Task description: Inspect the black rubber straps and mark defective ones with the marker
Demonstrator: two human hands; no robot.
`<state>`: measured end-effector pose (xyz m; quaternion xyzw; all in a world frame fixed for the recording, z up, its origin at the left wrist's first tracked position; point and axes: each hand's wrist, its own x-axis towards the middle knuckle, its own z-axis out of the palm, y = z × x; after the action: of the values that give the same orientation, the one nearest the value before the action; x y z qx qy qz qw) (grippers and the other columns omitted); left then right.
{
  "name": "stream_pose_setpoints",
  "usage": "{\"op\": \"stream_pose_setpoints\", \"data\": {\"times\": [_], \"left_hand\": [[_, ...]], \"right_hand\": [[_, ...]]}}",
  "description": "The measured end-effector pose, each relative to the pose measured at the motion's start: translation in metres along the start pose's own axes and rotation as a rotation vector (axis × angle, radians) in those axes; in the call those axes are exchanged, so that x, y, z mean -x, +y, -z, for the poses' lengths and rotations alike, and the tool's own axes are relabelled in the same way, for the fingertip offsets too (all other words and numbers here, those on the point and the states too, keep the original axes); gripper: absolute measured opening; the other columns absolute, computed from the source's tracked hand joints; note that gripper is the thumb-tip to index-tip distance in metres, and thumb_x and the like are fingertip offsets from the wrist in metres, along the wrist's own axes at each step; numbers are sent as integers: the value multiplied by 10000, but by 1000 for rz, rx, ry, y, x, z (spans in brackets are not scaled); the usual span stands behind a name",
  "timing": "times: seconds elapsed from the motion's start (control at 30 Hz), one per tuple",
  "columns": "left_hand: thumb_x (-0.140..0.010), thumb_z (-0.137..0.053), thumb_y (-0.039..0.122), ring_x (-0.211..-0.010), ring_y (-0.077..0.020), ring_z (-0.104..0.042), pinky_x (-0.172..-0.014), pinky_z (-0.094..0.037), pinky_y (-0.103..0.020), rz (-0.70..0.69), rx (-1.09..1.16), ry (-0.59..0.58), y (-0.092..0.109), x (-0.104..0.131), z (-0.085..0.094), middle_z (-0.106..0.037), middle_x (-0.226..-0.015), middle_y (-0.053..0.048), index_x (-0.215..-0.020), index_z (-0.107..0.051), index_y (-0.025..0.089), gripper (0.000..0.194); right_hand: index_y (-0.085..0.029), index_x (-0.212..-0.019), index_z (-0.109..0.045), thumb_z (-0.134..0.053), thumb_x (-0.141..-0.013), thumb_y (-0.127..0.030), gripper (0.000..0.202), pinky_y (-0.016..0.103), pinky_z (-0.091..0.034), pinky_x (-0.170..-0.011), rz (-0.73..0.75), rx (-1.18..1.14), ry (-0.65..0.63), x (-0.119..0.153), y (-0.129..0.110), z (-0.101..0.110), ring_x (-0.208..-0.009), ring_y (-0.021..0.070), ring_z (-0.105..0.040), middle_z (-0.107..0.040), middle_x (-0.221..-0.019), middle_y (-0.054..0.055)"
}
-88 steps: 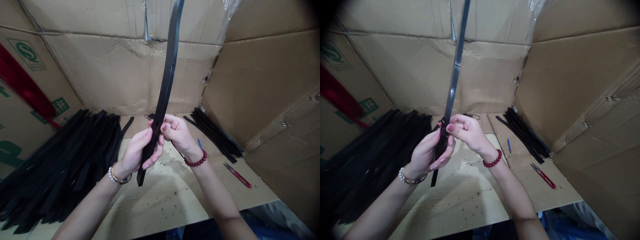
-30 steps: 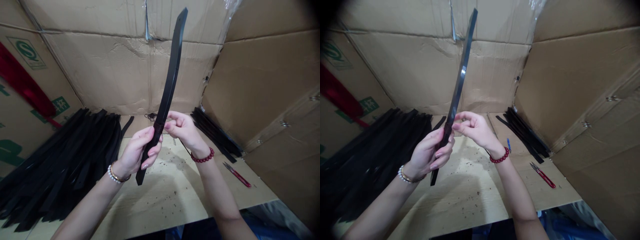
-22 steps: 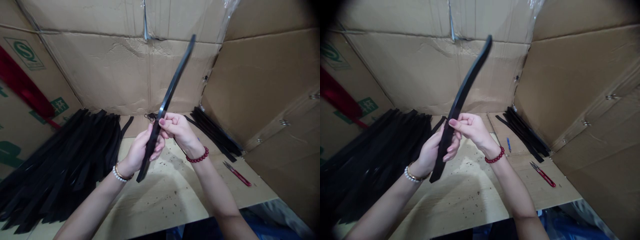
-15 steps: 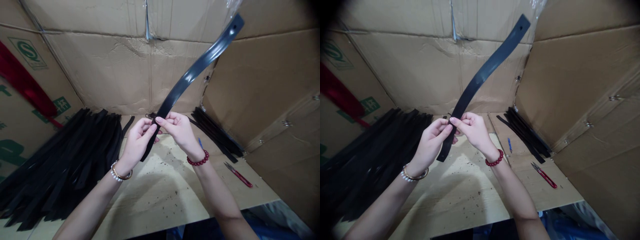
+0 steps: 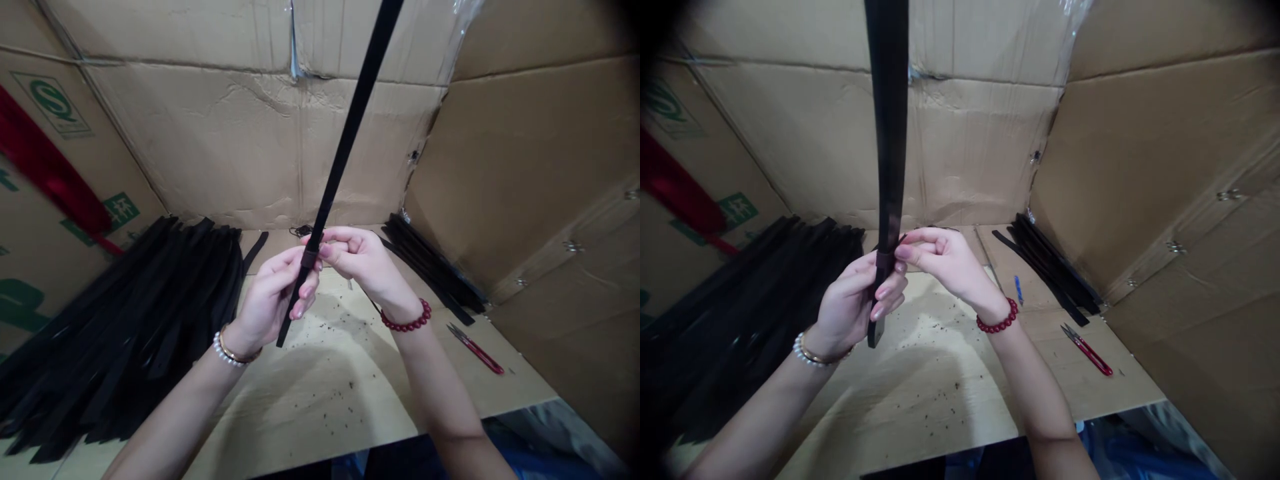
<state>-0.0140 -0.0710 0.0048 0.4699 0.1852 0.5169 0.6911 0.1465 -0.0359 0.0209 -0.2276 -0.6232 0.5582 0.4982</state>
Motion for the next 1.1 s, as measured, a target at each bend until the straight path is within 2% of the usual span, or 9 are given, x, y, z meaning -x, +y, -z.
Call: {"op": "stream_pose_setpoints", "data": {"times": [0.17, 0.27, 0.37, 0.47, 0.57, 0.67, 0.8, 1.0, 1.1], "left_hand": [[-879, -582, 204, -323, -14, -334, -352, -298, -124, 84, 85, -50, 3, 1, -1, -435, -518, 52, -818, -635, 114, 122], [-943, -532, 405, -326, -22, -319, -348, -304, -137, 77, 86, -21, -1, -1, 0, -410, -513, 55, -799, -618, 126, 326], [-907, -570, 565, -390, -42, -409, -399, -367, -162, -47, -63, 33, -4, -4, 1, -483, -580, 38, -855, -605, 143, 426], [-882, -680, 445, -493, -66, -498, -488, -445, -188, -219, -299, 153, -2, -3, -1, -576, -694, 14, -887, -583, 167, 295], [-922, -628, 431, -516, -70, -491, -483, -429, -191, -259, -392, 229, 1, -1, -5, -562, -702, 7, -866, -596, 157, 281], [-955, -541, 506, -464, -37, -395, -418, -312, -159, -186, -278, 257, 1, 1, -9, -460, -649, 37, -888, -604, 151, 367], [-962, -503, 544, -407, -4, -282, -392, -227, -139, -35, -131, 230, -1, 0, -9, -379, -614, 70, -895, -571, 156, 400], [-929, -530, 591, -390, -3, -289, -387, -203, -134, 6, -180, 211, -2, -1, -8, -356, -585, 79, -874, -569, 155, 441], [-914, -549, 595, -377, -9, -300, -376, -205, -133, -11, -206, 237, -3, 1, -11, -345, -558, 80, -831, -562, 157, 446]], "right_hand": [[-169, -796, -694, -794, -790, -344, 202, 233, -561, -643, 106, -70, 32, 0, 3, -9, -594, 97, -657, -704, -629, -16], [-166, -778, -688, -793, -790, -347, 209, 223, -556, -607, 96, -50, 57, 0, 4, -11, -557, 86, -636, -680, -607, -27], [-177, -780, -664, -772, -812, -361, 215, 236, -555, -556, 108, -29, 67, 1, 4, -12, -505, 95, -628, -661, -571, -37], [-192, -788, -624, -729, -852, -378, 223, 262, -565, -527, 134, 11, 88, 3, 4, -15, -467, 118, -637, -649, -540, -45], [-196, -803, -600, -723, -854, -375, 224, 282, -594, -556, 128, 8, 78, 5, 5, -19, -490, 137, -674, -687, -579, -34], [-189, -860, -628, -741, -833, -358, 206, 287, -604, -585, 84, 11, 74, 3, 7, -21, -548, 149, -708, -746, -665, -4], [-165, -797, -697, -765, -811, -309, 160, 232, -556, -588, 135, 99, 132, -3, 11, -16, -603, 115, -681, -725, -650, -2], [-161, -729, -718, -734, -845, -329, 204, 230, -543, -636, 183, 214, 103, -1, 3, -6, -656, 107, -661, -716, -691, 10], [-165, -755, -713, -739, -841, -359, 213, 241, -554, -639, 152, 174, 70, 2, 2, -5, -640, 110, -664, -718, -688, 10]]}}
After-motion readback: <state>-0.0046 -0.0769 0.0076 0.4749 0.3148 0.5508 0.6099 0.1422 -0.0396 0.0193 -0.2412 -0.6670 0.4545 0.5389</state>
